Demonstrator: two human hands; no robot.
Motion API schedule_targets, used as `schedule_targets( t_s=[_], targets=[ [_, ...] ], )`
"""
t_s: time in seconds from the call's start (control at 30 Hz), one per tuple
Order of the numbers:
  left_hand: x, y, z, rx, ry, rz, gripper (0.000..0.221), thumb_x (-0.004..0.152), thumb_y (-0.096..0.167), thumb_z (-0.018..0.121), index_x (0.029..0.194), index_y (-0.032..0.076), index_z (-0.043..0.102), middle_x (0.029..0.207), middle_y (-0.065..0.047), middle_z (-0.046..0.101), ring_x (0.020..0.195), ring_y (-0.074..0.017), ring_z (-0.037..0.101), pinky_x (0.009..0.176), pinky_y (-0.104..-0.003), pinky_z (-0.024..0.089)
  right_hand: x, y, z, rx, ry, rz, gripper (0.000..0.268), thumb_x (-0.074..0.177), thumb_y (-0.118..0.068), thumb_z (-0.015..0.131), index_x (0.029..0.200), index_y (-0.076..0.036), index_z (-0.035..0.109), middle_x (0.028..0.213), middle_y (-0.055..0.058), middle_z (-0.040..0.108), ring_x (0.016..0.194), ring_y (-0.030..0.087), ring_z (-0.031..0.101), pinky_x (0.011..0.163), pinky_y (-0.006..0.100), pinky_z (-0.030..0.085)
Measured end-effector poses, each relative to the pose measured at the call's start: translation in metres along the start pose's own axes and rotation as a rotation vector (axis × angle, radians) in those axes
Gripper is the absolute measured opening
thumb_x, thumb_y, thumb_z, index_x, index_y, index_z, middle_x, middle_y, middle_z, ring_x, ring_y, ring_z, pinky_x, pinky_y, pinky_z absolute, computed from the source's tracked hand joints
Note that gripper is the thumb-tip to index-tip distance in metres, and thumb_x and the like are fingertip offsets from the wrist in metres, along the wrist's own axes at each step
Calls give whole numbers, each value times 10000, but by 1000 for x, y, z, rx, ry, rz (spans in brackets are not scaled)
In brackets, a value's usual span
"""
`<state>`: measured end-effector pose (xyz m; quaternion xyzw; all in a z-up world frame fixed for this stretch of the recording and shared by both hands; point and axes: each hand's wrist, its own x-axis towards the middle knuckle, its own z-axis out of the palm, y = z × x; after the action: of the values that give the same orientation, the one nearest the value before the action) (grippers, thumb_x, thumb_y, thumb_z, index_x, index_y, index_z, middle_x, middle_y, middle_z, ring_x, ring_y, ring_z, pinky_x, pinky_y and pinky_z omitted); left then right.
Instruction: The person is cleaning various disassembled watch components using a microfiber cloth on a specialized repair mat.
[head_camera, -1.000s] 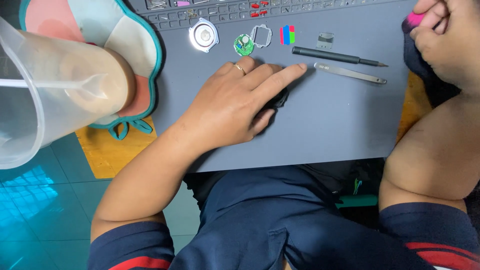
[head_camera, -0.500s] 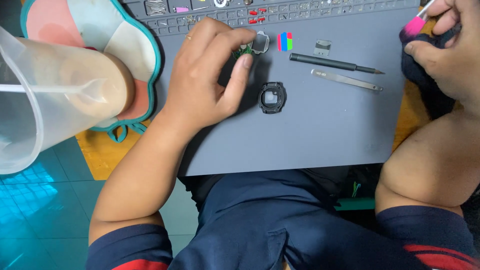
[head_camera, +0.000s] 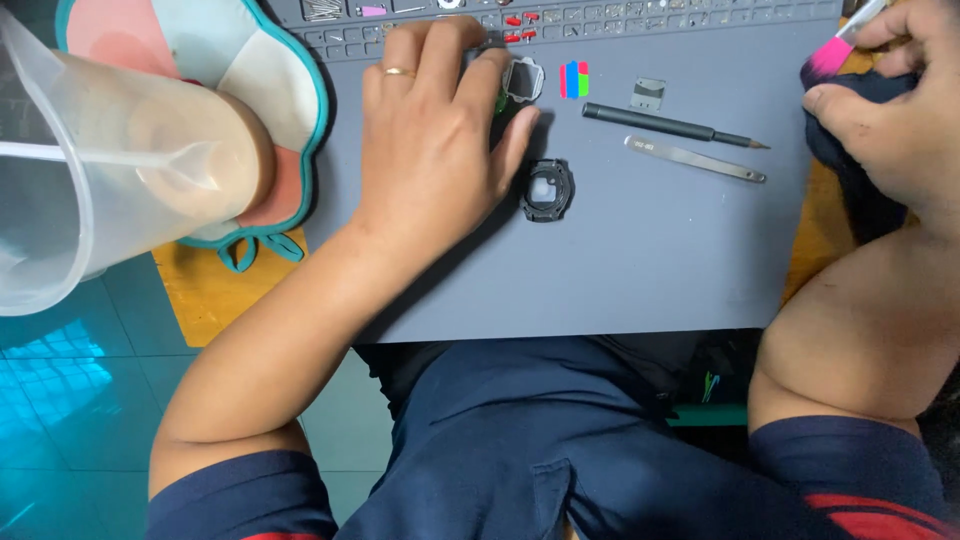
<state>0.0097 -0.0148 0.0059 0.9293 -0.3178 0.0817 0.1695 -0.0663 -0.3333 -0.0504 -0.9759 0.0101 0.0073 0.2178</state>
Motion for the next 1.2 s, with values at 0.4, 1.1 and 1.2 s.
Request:
schedule_targets(
  t_s=[0.4, 1.1, 1.2],
  targets=[
    [6, 0, 21, 35, 4, 40, 79, 719, 107, 508, 682, 96, 439, 648, -39, 448, 646, -261, 400, 545, -357, 236, 6, -39, -29, 75, 207, -130, 227, 953, 204, 398, 1155, 157, 489, 949, 184, 393, 836, 228, 391, 757, 297, 347],
    [-20, 26, -49, -955, 126, 121, 67, 760, 89, 565, 751, 73, 500, 662, -8, 529, 551, -134, 473, 592, -246, 358, -23, -191, -56, 965, 241, -275, 386, 729, -295, 396, 534, 34, 344, 506, 115, 351, 461, 226, 332, 593, 391, 359],
    [-23, 22, -43, -1103, 136, 74, 66, 750, 69, 567, 764, 52, 505, 658, -38, 511, 535, -112, 457, 558, -208, 391, -7, -208, -58, 1120, 56, -287, 297, 764, -225, 404, 625, 37, 383, 520, 132, 380, 483, 225, 404, 499, 323, 399]
  ],
)
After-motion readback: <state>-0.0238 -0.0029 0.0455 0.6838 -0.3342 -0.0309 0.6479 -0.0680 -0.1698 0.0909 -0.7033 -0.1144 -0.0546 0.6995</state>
